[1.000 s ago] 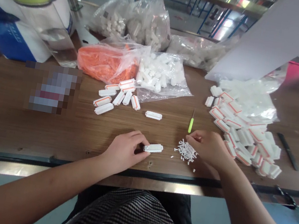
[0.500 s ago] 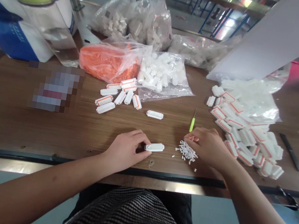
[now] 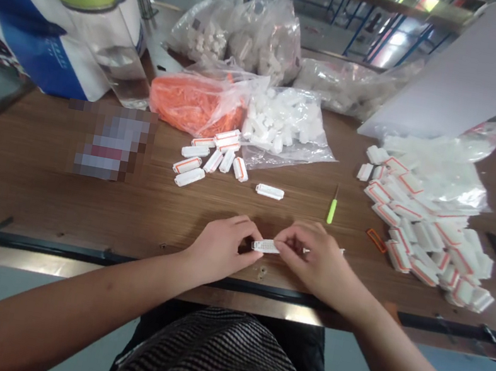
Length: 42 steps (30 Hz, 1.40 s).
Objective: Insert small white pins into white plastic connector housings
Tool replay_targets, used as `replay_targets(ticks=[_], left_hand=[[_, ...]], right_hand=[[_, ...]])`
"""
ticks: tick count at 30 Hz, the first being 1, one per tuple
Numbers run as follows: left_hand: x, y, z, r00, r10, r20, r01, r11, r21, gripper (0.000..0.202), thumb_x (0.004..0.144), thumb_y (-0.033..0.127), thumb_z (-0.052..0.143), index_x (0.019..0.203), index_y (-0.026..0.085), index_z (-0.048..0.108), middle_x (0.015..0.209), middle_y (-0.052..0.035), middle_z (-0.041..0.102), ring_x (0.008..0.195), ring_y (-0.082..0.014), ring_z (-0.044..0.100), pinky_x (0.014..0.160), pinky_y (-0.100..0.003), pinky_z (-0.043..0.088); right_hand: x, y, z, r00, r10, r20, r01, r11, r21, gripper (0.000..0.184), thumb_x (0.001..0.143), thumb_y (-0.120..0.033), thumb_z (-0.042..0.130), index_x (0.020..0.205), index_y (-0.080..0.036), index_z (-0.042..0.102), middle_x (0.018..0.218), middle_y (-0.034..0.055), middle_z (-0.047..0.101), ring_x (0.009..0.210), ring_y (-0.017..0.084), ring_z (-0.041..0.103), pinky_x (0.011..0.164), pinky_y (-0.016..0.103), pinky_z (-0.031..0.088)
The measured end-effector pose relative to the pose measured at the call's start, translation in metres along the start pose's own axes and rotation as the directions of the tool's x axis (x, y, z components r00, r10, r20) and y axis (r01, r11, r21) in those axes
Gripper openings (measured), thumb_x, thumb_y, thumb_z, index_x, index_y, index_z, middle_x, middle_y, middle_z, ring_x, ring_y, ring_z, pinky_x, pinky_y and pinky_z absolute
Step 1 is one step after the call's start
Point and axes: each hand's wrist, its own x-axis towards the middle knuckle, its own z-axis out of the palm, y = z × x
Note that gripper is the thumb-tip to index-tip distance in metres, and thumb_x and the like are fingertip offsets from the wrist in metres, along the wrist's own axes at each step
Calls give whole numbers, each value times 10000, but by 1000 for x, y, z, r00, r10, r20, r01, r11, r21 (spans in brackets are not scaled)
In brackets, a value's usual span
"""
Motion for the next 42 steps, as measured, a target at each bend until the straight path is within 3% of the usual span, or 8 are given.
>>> replay_targets(ticks=[4, 15, 24, 31, 34, 36, 38, 42], left_hand=[[0, 0, 1, 1000, 25, -19, -25, 1000, 5, 54, 811, 227, 693, 820, 195, 651, 693, 41, 528, 638, -117, 516, 657, -249, 447], [0, -2, 0, 999, 33, -9, -33, 999, -13, 96, 782, 186, 722, 846, 184, 650, 706, 39, 532, 646, -122, 518, 664, -259, 436], [-1, -2, 1, 1000, 22, -8, -22, 1000, -11, 92, 788, 201, 724, 848, 184, 657, 702, 42, 528, 635, -119, 504, 664, -260, 437], [0, -1, 0, 1000, 7, -1, -7, 1000, -28, 87, 780, 168, 726, 843, 190, 671, 712, 45, 526, 616, -109, 484, 624, -246, 401], [1, -1, -1, 1000, 18, -5, -18, 1000, -9, 69, 799, 176, 716, 855, 193, 680, 707, 42, 521, 604, -110, 472, 613, -246, 387], [1, -1, -1, 999, 34, -2, -34, 999, 7, 70, 801, 171, 715, 858, 191, 679, 703, 41, 520, 598, -109, 468, 608, -245, 380], [1, -1, -1, 999, 36, 1, -36, 999, 18, 73, 797, 163, 716, 852, 188, 673, 704, 42, 522, 589, -106, 467, 600, -242, 375], [2, -2, -3, 999, 38, 4, -38, 999, 31, 73, 800, 167, 715, 848, 195, 668, 715, 40, 532, 587, -105, 472, 595, -237, 377]], right_hand=[[2, -5, 19, 999, -45, 20, 46, 997, -56, 183, 919, -252, 544, 769, -205, 636, 716, -13, 668, 672, 127, 578, 752, 331, 380], [-1, 0, 32, 977, -201, -75, 175, 950, -257, 164, 921, -191, 534, 781, -193, 619, 722, 16, 662, 680, 159, 568, 742, 346, 369], [-9, -3, 22, 958, -284, -34, 253, 897, -362, 226, 963, -213, 491, 868, -177, 693, 712, 24, 668, 686, 169, 571, 714, 350, 348], [-13, -8, 33, 917, -376, -134, 293, 863, -411, 181, 907, -183, 557, 879, -158, 734, 635, 15, 646, 619, 163, 548, 671, 350, 346], [-17, 0, 26, 937, -294, -191, 222, 918, -328, 190, 916, -206, 552, 893, -182, 739, 695, 22, 687, 653, 160, 593, 692, 343, 387], [-25, 17, 10, 946, -139, -292, 65, 966, -250, 189, 915, -242, 558, 881, -214, 741, 773, 34, 725, 721, 173, 645, 733, 349, 419], [-36, 42, -10, 921, 62, -385, -162, 959, -232, 181, 882, -285, 578, 826, -234, 742, 815, 45, 747, 783, 212, 676, 768, 377, 438], [-57, 85, -38, 881, 376, -287, -423, 898, -122, 215, 802, -379, 603, 742, -233, 749, 743, 33, 747, 639, 197, 647, 623, 342, 460]])
